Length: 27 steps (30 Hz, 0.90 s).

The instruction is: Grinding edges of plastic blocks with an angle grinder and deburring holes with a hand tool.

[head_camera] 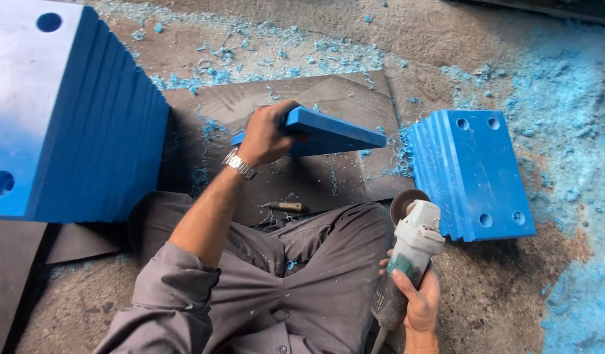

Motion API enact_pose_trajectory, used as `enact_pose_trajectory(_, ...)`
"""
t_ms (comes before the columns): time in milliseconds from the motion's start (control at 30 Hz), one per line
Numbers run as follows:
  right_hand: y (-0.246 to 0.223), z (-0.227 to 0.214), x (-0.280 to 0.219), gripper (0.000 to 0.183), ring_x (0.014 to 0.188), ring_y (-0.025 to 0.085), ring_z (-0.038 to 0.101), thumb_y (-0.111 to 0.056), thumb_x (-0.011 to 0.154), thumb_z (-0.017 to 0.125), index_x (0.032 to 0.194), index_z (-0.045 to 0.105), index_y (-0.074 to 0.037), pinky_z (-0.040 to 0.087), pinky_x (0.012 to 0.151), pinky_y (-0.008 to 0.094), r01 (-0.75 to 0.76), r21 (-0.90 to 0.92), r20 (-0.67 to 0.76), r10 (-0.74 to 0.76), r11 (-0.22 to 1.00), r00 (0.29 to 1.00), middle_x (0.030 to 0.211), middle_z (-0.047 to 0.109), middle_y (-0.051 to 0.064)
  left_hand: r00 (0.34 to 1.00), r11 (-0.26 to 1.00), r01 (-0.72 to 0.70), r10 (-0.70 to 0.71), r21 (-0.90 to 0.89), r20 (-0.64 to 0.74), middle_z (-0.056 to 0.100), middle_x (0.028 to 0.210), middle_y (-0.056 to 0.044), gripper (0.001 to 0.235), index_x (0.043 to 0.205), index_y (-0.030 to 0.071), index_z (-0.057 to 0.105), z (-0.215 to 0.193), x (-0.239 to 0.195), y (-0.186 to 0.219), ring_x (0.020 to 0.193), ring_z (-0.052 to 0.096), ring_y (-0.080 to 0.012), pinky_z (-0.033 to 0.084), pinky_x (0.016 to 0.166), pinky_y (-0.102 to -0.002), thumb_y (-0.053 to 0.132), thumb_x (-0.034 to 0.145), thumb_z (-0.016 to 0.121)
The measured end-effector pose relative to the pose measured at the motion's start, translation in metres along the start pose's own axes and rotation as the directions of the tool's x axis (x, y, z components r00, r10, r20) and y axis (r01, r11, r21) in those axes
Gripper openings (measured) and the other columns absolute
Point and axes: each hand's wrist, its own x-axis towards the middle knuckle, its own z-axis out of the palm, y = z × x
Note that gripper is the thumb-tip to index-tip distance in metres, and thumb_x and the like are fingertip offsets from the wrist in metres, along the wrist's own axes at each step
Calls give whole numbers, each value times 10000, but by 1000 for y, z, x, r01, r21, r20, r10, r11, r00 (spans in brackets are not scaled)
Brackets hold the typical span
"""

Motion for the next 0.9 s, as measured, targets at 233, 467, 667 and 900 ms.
enact_pose_trajectory(233, -13, 44, 7, 588, 920, 259, 700, -113, 828, 745, 1325, 493, 76, 603, 796, 408, 22, -67, 58, -18, 998, 998, 1117, 674, 198, 988, 962, 51, -87, -269, -125, 742, 1024, -86, 409, 1170, 76, 632, -16, -78, -52, 995, 724, -206, 571, 909, -345, 38, 806, 814)
enact_pose_trajectory(467, -33, 82, 12, 577, 834, 205, 708, -137, 804, 806, 1284, 547, 52, 589, 783, 336, 6, -266, 124, 29, 964, 992, 950, 730, 150, 986, 890, -56, -20, -453, -163, 720, 1247, -84, 379, 1059, 69, 614, -15, -110, -51, 1154, 685, -203, 565, 977, -359, 58, 782, 873)
enact_pose_trajectory(667, -53, 96, 18, 574, 855, 200, 725, -139, 815, 817, 1289, 561, 60, 596, 813, 327, 64, -358, 116, -24, 931, 993, 972, 738, 150, 994, 894, -14, -35, -448, -100, 756, 1256, -95, 303, 985, 54, 582, -12, -126, -47, 1151, 733, -211, 593, 976, -367, 72, 829, 842)
enact_pose_trajectory(900, -49, 90, 25, 581, 853, 211, 723, -146, 818, 836, 1283, 565, 71, 600, 815, 337, 50, -366, 134, -1, 929, 991, 987, 734, 168, 996, 932, -38, 7, -360, -87, 762, 1238, -100, 229, 973, 59, 586, -15, -131, -61, 1154, 741, -230, 594, 997, -369, 72, 839, 772)
